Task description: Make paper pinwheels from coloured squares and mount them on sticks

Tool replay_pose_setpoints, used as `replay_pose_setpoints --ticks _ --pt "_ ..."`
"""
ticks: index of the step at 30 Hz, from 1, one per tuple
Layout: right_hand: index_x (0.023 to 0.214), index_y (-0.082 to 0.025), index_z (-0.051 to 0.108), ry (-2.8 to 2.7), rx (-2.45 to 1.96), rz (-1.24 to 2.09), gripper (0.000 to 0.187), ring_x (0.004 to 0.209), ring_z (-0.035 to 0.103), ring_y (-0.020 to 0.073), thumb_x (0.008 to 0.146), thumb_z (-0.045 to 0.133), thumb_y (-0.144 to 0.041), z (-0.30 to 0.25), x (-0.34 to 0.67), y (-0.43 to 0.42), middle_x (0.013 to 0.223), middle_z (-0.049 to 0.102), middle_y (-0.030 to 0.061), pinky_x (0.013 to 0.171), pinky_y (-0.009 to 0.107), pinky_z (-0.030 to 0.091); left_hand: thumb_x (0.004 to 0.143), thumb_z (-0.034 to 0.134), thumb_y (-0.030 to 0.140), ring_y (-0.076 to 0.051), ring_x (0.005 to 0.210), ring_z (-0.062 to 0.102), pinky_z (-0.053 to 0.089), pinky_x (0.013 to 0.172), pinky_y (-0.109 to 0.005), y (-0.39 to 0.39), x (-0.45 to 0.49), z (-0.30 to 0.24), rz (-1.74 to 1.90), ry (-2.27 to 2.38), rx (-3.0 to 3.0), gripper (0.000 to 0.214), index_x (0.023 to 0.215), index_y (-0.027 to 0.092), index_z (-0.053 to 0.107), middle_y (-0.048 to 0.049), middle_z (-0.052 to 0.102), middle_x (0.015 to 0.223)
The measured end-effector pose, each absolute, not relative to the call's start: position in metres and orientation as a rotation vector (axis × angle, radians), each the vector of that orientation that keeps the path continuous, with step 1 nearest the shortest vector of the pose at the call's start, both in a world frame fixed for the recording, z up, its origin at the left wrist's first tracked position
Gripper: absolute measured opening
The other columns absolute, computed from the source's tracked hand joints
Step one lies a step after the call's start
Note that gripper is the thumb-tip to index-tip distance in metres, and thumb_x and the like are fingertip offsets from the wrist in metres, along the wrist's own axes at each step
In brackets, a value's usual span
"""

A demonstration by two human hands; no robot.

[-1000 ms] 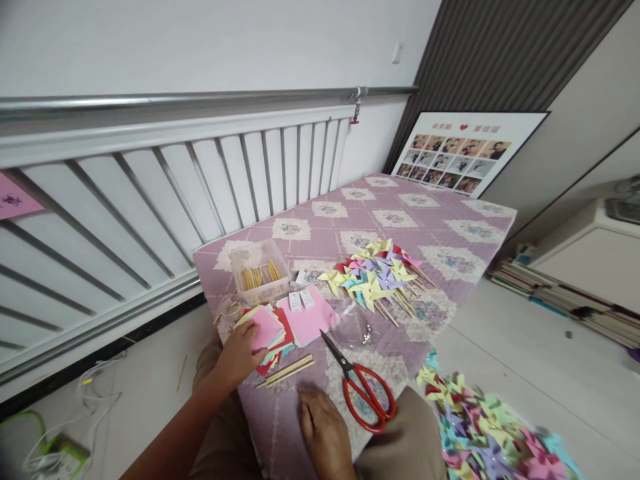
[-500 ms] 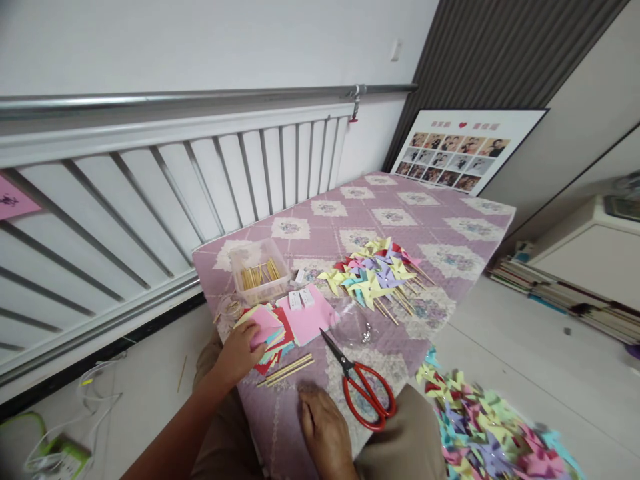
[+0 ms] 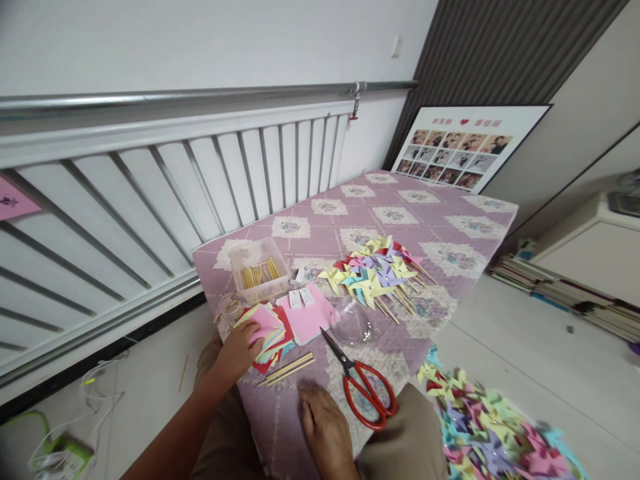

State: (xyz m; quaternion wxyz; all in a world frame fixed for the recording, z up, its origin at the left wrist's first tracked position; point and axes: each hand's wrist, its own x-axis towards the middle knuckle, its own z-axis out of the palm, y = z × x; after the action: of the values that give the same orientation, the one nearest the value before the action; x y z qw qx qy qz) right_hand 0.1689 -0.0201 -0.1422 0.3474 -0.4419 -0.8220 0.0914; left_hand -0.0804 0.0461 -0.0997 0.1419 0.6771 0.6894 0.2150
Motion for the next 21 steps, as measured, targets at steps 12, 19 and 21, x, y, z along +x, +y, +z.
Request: replay_pose_setpoints --ticks 12,19,21 --pt "0.098 -0.023 0.066 -2.117 -1.137 0.226 0.02 0.084 0.074 0.0212 0.091 0.047 -0.02 -0.15 0.17 -0.018 0.091 0.076 0.0054 0.075 0.032 0.062 0.089 0.044 0.026 -0.024 0.093 0.065 0.048 0.085 -0.037 0.058 -0.098 -0.097 0.549 2.076 1.911 0.025 0.101 0.016 0.064 -0.012 0.071 0.099" --pt "0.095 -0.023 0.067 -2.102 -1.127 0.242 0.019 0.083 0.074 0.0215 0.091 0.048 -0.021 -0.153 0.171 -0.018 0.09 0.077 0.0056 0.073 0.031 0.063 0.084 0.049 0.018 -0.02 0.087 0.065 0.049 0.082 -0.034 0.062 -0.105 -0.096 0.666 2.083 1.863 0.016 0.085 0.019 0.064 -0.0073 0.071 0.088" --pt "0.097 -0.023 0.067 -2.11 -1.13 0.239 0.019 0.084 0.074 0.0218 0.091 0.049 -0.021 -0.154 0.171 -0.018 0.092 0.077 0.0057 0.074 0.032 0.063 0.084 0.047 0.018 -0.019 0.083 0.064 0.05 0.08 -0.033 0.062 -0.107 -0.094 0.731 2.105 1.829 0.016 0.084 0.019 0.063 -0.0065 0.07 0.085"
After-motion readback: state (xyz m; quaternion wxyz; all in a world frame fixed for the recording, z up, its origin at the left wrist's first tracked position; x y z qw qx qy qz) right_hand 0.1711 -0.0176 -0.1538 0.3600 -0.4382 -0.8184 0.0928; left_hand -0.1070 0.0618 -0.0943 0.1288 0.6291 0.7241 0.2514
